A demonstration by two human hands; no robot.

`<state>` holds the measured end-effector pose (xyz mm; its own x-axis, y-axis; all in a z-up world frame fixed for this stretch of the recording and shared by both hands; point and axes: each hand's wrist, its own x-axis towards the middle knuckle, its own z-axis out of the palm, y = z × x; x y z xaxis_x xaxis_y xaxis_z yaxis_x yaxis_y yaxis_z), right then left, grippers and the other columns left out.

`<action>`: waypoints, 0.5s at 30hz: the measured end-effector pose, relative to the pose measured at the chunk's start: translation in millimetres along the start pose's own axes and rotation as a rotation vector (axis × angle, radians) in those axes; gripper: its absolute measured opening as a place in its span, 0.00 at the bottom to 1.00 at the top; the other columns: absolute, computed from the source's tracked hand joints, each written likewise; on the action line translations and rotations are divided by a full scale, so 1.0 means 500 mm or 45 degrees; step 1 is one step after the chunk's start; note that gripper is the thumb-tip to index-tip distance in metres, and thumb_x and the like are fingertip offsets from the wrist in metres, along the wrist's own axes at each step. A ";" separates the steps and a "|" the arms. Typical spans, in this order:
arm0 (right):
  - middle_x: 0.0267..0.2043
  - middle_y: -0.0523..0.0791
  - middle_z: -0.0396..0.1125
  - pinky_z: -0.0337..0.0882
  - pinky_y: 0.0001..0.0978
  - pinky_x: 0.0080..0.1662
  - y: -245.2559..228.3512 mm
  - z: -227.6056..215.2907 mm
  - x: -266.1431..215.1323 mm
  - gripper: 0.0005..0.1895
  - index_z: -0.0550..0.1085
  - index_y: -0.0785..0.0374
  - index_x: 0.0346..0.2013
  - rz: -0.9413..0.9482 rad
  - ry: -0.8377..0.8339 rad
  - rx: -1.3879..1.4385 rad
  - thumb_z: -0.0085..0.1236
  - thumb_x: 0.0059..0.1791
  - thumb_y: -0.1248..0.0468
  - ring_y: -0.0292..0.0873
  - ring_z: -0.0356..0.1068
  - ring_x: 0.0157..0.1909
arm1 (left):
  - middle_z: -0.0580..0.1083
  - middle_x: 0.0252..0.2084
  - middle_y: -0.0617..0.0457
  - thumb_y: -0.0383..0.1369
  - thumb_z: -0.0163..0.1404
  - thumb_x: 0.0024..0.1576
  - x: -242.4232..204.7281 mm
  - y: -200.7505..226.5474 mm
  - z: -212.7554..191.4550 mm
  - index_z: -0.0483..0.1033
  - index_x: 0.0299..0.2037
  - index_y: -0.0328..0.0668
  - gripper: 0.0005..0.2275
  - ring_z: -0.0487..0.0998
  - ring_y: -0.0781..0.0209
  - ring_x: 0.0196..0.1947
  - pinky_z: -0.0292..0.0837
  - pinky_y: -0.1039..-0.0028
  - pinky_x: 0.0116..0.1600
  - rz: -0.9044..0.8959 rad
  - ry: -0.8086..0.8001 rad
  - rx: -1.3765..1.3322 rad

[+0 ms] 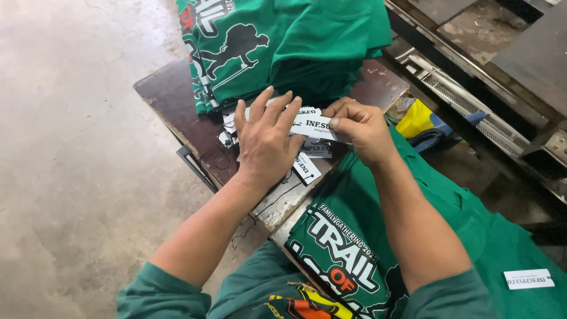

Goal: The person attaches white tags to a stack of green t-shirts. They pick up a tag, thread it through the neck of a shirt, and then move the shirt to a separate pile. This process is repeated for multiple shirts.

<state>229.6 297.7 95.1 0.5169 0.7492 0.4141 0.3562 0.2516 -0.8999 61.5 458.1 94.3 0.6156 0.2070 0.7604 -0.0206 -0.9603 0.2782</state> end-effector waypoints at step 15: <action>0.50 0.45 0.76 0.64 0.32 0.54 -0.065 -0.004 -0.061 0.27 0.79 0.62 0.48 0.325 0.521 0.117 0.39 0.58 0.45 0.38 0.73 0.54 | 0.73 0.22 0.68 0.40 0.55 0.60 0.090 -0.054 0.006 0.82 0.34 0.68 0.04 0.79 0.63 0.33 0.72 0.66 0.47 -0.569 -0.087 -0.455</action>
<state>203.9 265.3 111.8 0.8489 0.4963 0.1817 0.1176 0.1577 -0.9805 92.2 492.7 119.2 0.6749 0.5544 0.4870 -0.0042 -0.6570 0.7538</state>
